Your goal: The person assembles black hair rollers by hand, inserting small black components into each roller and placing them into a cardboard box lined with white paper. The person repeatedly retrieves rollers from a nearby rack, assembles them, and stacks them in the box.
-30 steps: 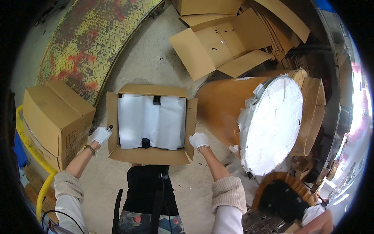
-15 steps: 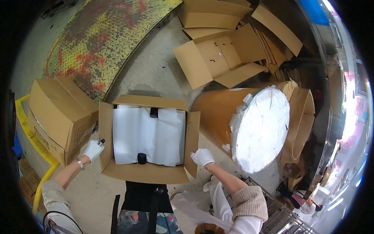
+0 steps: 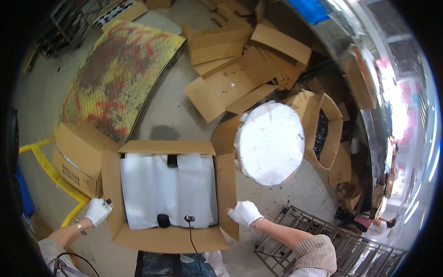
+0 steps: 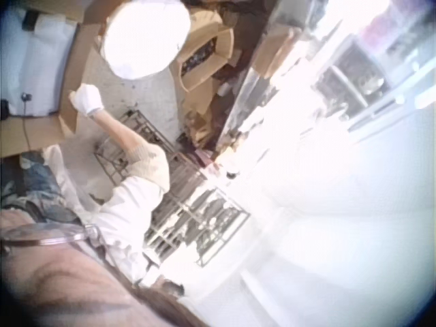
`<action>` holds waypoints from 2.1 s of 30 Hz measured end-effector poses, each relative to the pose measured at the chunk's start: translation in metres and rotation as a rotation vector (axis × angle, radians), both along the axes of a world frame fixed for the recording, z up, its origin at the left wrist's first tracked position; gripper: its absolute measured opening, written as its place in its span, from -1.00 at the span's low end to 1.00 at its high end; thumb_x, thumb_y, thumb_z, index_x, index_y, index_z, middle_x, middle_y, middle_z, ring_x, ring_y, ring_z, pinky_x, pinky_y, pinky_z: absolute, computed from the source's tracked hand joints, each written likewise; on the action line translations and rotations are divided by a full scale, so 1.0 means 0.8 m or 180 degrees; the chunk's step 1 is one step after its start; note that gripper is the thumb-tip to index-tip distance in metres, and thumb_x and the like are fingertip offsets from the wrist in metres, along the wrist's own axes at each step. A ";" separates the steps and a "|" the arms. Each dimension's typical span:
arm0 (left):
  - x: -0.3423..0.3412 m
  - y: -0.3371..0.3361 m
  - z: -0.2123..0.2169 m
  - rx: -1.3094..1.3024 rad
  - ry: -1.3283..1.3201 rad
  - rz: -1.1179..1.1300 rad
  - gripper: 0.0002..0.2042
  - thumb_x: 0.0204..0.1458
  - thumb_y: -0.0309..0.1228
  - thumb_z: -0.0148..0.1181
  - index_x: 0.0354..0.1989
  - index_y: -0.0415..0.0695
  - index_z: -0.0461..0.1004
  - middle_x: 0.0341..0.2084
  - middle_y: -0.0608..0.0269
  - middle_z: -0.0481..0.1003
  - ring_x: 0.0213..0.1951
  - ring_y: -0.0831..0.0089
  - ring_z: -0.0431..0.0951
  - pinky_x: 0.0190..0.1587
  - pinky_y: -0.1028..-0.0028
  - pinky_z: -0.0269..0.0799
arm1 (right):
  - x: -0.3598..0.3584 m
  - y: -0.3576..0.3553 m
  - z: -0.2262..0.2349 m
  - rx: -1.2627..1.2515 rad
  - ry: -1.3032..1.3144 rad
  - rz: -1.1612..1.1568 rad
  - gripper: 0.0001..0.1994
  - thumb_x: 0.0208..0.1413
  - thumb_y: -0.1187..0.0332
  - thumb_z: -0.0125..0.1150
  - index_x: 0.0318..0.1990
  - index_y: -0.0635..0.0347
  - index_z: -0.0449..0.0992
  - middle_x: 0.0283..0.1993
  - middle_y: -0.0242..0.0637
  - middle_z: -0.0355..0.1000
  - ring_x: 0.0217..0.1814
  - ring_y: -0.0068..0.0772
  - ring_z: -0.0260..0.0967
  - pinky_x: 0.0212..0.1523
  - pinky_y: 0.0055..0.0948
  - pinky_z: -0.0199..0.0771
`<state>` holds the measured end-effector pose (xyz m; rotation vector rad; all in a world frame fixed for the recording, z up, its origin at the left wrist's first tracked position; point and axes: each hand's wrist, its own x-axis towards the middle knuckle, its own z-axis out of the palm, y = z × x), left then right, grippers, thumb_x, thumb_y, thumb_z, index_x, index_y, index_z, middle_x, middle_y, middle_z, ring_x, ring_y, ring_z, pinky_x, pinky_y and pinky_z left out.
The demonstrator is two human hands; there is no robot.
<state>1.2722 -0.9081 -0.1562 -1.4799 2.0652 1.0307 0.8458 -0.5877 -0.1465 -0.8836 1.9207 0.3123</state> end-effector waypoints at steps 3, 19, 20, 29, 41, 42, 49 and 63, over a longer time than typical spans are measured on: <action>-0.020 -0.010 0.095 0.0069 -0.0027 -0.0128 -0.65 -0.04 -0.30 0.30 -0.70 -0.33 0.45 -0.81 -0.01 0.38 -0.72 0.34 0.38 -0.58 0.27 0.29 | 0.008 0.024 0.091 0.0058 -0.0175 -0.0224 -0.49 0.19 -0.05 0.01 -0.27 0.29 0.62 -0.25 0.14 0.56 -0.16 0.18 0.54 -0.09 -0.08 0.54; -0.237 0.035 0.351 0.0324 0.0405 -0.2004 -0.72 0.05 -0.27 0.20 -0.55 -0.25 0.49 -0.63 -0.01 0.47 -0.51 0.12 0.49 -0.41 0.20 0.38 | 0.091 0.303 0.406 -0.0368 0.0109 -0.2197 -0.39 0.16 -0.14 0.06 -0.58 0.32 0.55 -0.57 0.05 0.47 -0.41 0.15 0.48 -0.24 -0.12 0.47; -0.256 0.052 0.366 0.0300 0.0347 -0.2088 -0.71 0.03 -0.28 0.22 -0.59 -0.25 0.46 -0.67 0.06 0.42 -0.53 0.23 0.42 -0.45 0.23 0.34 | 0.095 0.321 0.419 -0.0320 0.0043 -0.2383 -0.39 0.16 -0.14 0.06 -0.58 0.32 0.55 -0.57 0.05 0.47 -0.41 0.15 0.48 -0.24 -0.11 0.47; -0.441 0.216 0.398 0.0273 0.0277 -0.2731 -0.62 -0.09 -0.41 0.37 -0.77 -0.21 0.26 -0.80 0.44 0.21 -0.63 0.66 0.15 -0.65 0.38 0.06 | 0.080 0.502 0.466 -0.0225 0.0066 -0.2803 -0.43 0.16 -0.04 -0.05 -0.55 0.36 0.55 -0.49 0.14 0.49 -0.35 0.22 0.50 -0.23 -0.05 0.50; -0.675 0.398 0.415 0.0316 0.0556 -0.3918 -0.72 0.05 -0.27 0.21 -0.53 -0.26 0.48 -0.62 -0.01 0.47 -0.51 0.12 0.47 -0.43 0.20 0.36 | 0.031 0.654 0.482 -0.0004 0.0048 -0.3801 -0.37 0.17 -0.13 -0.04 -0.45 0.39 0.60 -0.35 0.21 0.53 -0.20 0.22 0.52 -0.13 -0.05 0.47; -0.695 0.413 0.412 0.0400 0.0622 -0.3941 -0.73 0.08 -0.26 0.17 -0.46 -0.26 0.53 -0.56 -0.12 0.54 -0.46 -0.02 0.56 -0.36 0.16 0.42 | 0.019 0.667 0.481 -0.0027 0.0037 -0.3896 -0.36 0.18 -0.14 -0.05 -0.46 0.38 0.60 -0.35 0.21 0.53 -0.21 0.24 0.51 -0.13 -0.06 0.48; -0.900 0.513 0.390 -0.0473 0.1345 -0.5285 -0.66 0.11 -0.17 0.10 -0.41 -0.25 0.56 -0.51 -0.15 0.56 -0.39 -0.04 0.58 -0.28 0.14 0.46 | -0.139 0.768 0.475 0.0029 0.0220 -0.3849 -0.31 0.20 -0.21 -0.08 -0.52 0.35 0.58 -0.43 0.15 0.52 -0.27 0.20 0.52 -0.17 -0.07 0.49; -1.260 0.797 0.413 -0.0429 0.0494 -0.5418 -0.61 0.08 -0.14 0.06 -0.57 -0.24 0.54 -0.64 -0.11 0.51 -0.48 0.01 0.59 -0.37 0.23 0.51 | -0.416 0.986 0.467 -0.0121 0.0621 -0.4080 -0.40 0.20 -0.16 -0.09 -0.46 0.22 0.62 -0.41 0.11 0.54 -0.29 0.22 0.51 -0.19 0.00 0.50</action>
